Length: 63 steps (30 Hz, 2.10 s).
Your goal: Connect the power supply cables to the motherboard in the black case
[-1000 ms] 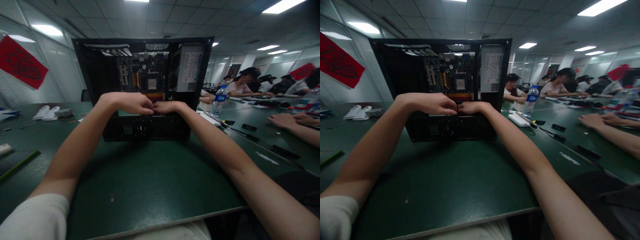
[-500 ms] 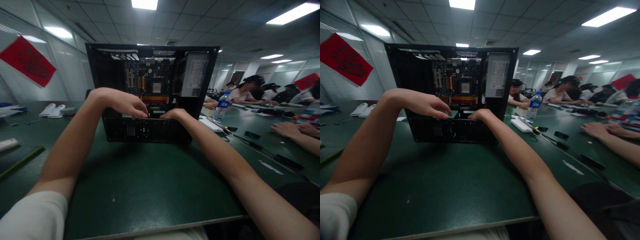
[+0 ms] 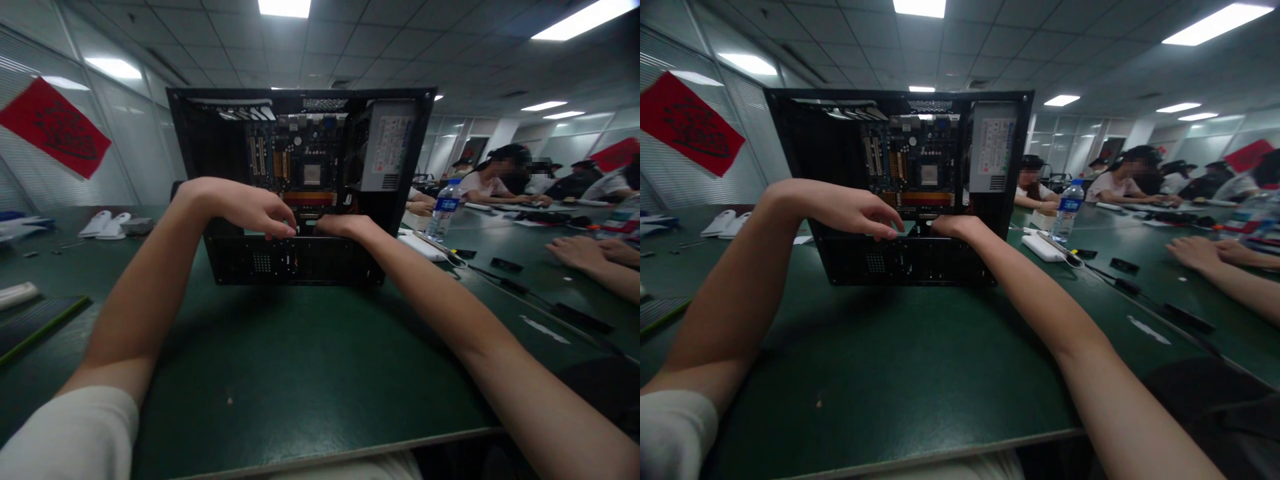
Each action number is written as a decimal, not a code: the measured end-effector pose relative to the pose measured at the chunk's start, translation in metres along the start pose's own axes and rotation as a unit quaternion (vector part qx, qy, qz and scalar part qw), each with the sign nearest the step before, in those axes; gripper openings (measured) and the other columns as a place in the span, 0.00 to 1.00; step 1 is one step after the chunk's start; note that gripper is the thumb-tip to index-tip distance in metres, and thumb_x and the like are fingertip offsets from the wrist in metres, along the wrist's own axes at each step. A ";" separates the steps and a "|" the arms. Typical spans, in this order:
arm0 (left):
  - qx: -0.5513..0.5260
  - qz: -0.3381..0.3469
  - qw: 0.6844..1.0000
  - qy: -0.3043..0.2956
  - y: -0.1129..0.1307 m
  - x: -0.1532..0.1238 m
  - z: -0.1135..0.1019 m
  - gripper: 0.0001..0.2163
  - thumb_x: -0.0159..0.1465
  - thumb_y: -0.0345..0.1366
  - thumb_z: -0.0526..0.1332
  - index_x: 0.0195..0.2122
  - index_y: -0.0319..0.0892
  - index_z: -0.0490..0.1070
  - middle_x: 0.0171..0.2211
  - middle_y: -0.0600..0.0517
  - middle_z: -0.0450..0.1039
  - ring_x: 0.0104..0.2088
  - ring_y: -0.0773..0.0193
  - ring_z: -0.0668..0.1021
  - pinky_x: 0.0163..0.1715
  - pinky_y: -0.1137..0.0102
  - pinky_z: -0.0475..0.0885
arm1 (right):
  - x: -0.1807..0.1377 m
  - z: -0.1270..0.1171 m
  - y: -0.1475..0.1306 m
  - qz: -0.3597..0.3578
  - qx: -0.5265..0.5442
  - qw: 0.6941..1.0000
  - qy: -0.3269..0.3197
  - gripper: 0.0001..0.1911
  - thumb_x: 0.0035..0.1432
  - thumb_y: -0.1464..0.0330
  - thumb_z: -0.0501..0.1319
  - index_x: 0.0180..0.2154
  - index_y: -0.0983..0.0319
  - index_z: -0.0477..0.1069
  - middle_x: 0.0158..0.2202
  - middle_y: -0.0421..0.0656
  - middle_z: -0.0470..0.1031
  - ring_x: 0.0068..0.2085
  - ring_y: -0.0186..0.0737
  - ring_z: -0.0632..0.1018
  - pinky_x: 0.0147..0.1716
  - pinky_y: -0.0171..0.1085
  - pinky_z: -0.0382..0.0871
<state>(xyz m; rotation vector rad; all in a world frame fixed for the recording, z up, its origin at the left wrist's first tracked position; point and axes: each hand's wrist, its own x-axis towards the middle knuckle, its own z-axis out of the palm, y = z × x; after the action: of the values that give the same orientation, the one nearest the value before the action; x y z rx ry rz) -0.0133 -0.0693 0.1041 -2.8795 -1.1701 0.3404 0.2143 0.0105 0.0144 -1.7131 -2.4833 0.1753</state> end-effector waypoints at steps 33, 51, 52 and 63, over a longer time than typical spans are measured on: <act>0.042 0.059 0.948 0.310 0.016 -0.013 -0.006 0.24 0.69 0.56 0.55 0.56 0.47 0.75 0.46 0.51 0.81 0.43 0.59 0.77 0.51 0.61 0.71 | -0.097 -0.074 -0.028 -0.266 0.142 0.953 -0.039 0.15 0.66 0.57 0.66 0.44 0.63 0.73 0.29 0.38 0.73 0.32 0.33 0.76 0.32 0.30 0.69; 0.094 0.144 0.890 0.421 0.051 -0.018 -0.001 0.23 0.71 0.47 0.57 0.66 0.51 0.64 0.64 0.49 0.69 0.60 0.56 0.73 0.61 0.64 0.68 | -0.110 -0.082 -0.017 -0.321 0.260 0.905 0.097 0.23 0.70 0.52 0.60 0.31 0.64 0.72 0.22 0.37 0.70 0.24 0.28 0.71 0.23 0.27 0.66; 0.100 0.143 0.888 0.426 0.052 -0.016 0.000 0.22 0.71 0.46 0.57 0.66 0.53 0.65 0.65 0.50 0.67 0.62 0.56 0.72 0.62 0.64 0.67 | -0.111 -0.083 -0.017 -0.319 0.258 0.907 0.097 0.22 0.70 0.53 0.61 0.31 0.65 0.72 0.22 0.37 0.70 0.24 0.28 0.71 0.24 0.27 0.66; 0.083 0.096 0.894 0.429 0.059 -0.021 0.001 0.20 0.71 0.50 0.55 0.62 0.59 0.71 0.67 0.52 0.66 0.67 0.47 0.68 0.65 0.54 0.65 | -0.113 -0.085 -0.013 -0.350 0.256 0.898 0.072 0.13 0.68 0.60 0.65 0.40 0.65 0.73 0.29 0.37 0.75 0.30 0.30 0.74 0.31 0.28 0.71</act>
<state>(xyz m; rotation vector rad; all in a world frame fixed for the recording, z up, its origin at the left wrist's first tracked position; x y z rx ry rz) 0.0122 -0.1264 0.1017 -2.4879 -0.6424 -0.7303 0.2557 -0.0971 0.0963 -0.5624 -2.4581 0.5392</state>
